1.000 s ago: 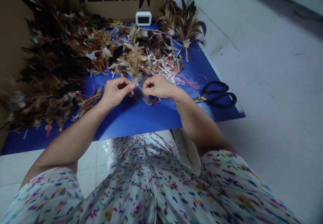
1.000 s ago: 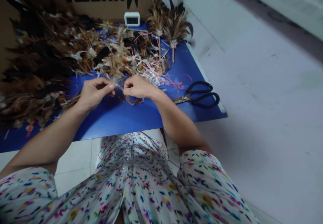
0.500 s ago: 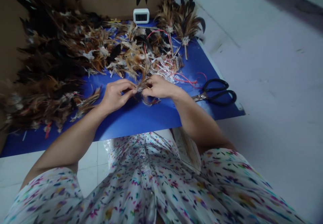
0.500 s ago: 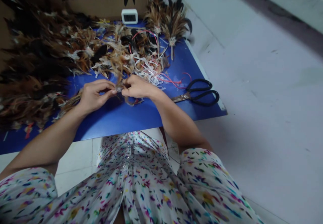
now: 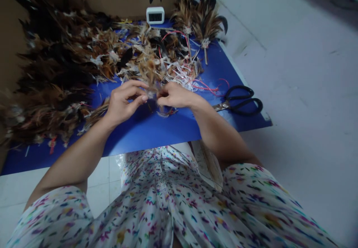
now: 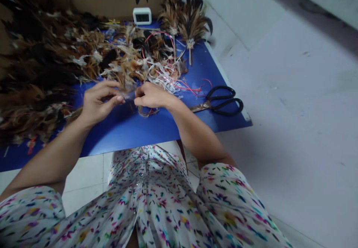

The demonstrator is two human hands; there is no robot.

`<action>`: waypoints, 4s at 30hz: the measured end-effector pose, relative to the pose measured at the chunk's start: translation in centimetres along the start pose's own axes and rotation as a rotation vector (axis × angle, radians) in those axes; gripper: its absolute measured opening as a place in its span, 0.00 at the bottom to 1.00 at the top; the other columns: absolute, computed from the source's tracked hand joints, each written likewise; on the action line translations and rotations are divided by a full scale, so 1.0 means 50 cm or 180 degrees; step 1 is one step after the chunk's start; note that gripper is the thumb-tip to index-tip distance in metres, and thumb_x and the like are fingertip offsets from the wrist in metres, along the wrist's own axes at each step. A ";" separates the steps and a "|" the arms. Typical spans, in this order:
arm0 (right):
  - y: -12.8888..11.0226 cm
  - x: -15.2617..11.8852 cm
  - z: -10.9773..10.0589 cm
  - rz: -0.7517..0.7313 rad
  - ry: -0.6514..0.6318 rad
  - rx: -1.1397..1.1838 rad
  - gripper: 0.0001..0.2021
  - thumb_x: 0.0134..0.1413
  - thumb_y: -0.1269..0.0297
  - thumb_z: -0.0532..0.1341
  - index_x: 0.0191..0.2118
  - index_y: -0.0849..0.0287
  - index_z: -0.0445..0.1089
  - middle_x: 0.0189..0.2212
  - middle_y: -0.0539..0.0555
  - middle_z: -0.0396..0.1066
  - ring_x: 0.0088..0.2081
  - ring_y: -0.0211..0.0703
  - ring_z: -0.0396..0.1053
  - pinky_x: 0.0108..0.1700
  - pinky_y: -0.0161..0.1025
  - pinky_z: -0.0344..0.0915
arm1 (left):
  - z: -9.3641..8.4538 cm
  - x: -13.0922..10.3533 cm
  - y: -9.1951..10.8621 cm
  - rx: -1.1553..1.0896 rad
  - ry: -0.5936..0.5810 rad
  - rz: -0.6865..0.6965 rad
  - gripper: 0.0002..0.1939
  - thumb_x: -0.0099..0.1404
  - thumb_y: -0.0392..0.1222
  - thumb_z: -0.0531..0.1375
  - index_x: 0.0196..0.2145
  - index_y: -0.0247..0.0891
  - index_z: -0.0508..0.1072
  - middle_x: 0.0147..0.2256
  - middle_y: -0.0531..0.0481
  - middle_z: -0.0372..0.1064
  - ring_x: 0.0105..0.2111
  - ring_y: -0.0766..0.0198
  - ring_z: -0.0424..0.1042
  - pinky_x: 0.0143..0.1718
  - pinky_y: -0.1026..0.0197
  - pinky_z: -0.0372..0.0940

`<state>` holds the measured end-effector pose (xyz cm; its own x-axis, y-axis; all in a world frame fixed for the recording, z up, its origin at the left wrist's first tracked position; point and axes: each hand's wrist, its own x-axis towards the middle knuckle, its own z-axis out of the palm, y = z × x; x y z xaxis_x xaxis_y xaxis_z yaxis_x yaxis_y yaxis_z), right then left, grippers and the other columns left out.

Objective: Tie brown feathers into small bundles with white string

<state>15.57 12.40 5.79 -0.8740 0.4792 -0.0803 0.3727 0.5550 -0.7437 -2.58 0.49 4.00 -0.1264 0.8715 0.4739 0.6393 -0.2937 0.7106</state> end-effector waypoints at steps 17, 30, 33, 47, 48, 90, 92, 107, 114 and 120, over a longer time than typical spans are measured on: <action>0.018 0.003 -0.009 -0.0200 0.0504 0.0533 0.06 0.48 0.70 0.57 0.25 0.62 0.70 0.22 0.49 0.68 0.26 0.34 0.62 0.33 0.35 0.58 | 0.004 0.010 -0.028 -0.0781 0.0378 -0.0786 0.16 0.56 0.54 0.69 0.26 0.38 0.76 0.22 0.52 0.73 0.22 0.67 0.71 0.29 0.64 0.68; 0.014 0.018 0.036 -0.0905 0.1419 0.0456 0.09 0.56 0.57 0.64 0.35 0.58 0.73 0.36 0.53 0.74 0.39 0.43 0.69 0.47 0.42 0.63 | 0.026 0.005 -0.003 -0.2146 0.0284 -0.1707 0.18 0.46 0.50 0.74 0.25 0.36 0.74 0.22 0.53 0.71 0.20 0.71 0.69 0.22 0.67 0.68; 0.012 0.019 0.044 -0.0805 0.1357 0.0667 0.11 0.56 0.56 0.64 0.31 0.59 0.71 0.33 0.52 0.74 0.36 0.40 0.67 0.43 0.39 0.62 | 0.033 0.001 -0.007 -0.2185 0.0226 -0.1752 0.20 0.43 0.51 0.76 0.24 0.37 0.74 0.20 0.53 0.69 0.19 0.70 0.68 0.22 0.66 0.68; 0.015 0.029 0.047 -0.0407 0.1611 0.1322 0.16 0.54 0.53 0.65 0.25 0.59 0.66 0.22 0.46 0.64 0.28 0.34 0.59 0.33 0.35 0.57 | 0.037 -0.001 -0.018 -0.1451 0.0253 -0.1099 0.22 0.50 0.59 0.72 0.27 0.37 0.74 0.23 0.52 0.73 0.19 0.69 0.70 0.22 0.66 0.68; 0.015 0.030 0.049 -0.0407 0.1562 0.1397 0.17 0.53 0.52 0.65 0.25 0.59 0.66 0.22 0.47 0.65 0.28 0.34 0.59 0.34 0.35 0.57 | 0.037 -0.001 -0.018 -0.1379 0.0252 -0.1028 0.22 0.51 0.59 0.71 0.27 0.37 0.74 0.22 0.52 0.73 0.19 0.69 0.69 0.22 0.66 0.67; 0.026 0.037 0.058 -0.0618 0.1322 0.1619 0.13 0.52 0.58 0.63 0.24 0.59 0.65 0.21 0.46 0.65 0.26 0.33 0.60 0.31 0.34 0.57 | 0.022 -0.005 -0.031 -0.0188 0.0023 -0.0673 0.16 0.61 0.53 0.65 0.28 0.36 0.76 0.19 0.53 0.72 0.19 0.68 0.69 0.24 0.67 0.63; 0.025 0.036 0.057 -0.0598 0.1308 0.1619 0.11 0.52 0.61 0.62 0.24 0.60 0.65 0.21 0.46 0.65 0.26 0.33 0.59 0.30 0.34 0.56 | 0.021 -0.005 -0.030 -0.0180 0.0027 -0.0694 0.15 0.61 0.52 0.65 0.28 0.36 0.76 0.19 0.53 0.72 0.19 0.68 0.69 0.24 0.67 0.63; 0.028 0.042 0.069 -0.0544 0.1382 0.1445 0.10 0.52 0.67 0.64 0.24 0.60 0.64 0.21 0.45 0.61 0.27 0.32 0.56 0.30 0.34 0.53 | 0.021 -0.006 -0.026 0.0085 0.0069 -0.0448 0.17 0.62 0.54 0.65 0.27 0.37 0.76 0.20 0.53 0.72 0.20 0.68 0.69 0.26 0.65 0.62; 0.020 0.033 0.058 -0.0503 0.1369 0.1399 0.18 0.51 0.53 0.69 0.24 0.60 0.65 0.21 0.45 0.59 0.28 0.33 0.55 0.30 0.34 0.52 | 0.021 -0.006 -0.013 -0.0013 0.0122 -0.0375 0.17 0.62 0.55 0.65 0.28 0.37 0.77 0.22 0.52 0.73 0.20 0.68 0.69 0.26 0.65 0.62; 0.016 0.026 0.021 -0.0498 0.1741 0.1392 0.20 0.54 0.48 0.66 0.25 0.58 0.65 0.22 0.47 0.63 0.28 0.34 0.58 0.32 0.35 0.58 | 0.020 -0.006 -0.008 -0.0115 0.0188 -0.0453 0.16 0.61 0.54 0.66 0.29 0.37 0.78 0.21 0.53 0.72 0.21 0.67 0.70 0.27 0.64 0.64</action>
<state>14.42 12.77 4.40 -0.5828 0.7520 0.3079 -0.0033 0.3767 -0.9263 -2.04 0.75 3.06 -0.2586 0.8810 0.3961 0.5842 -0.1839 0.7905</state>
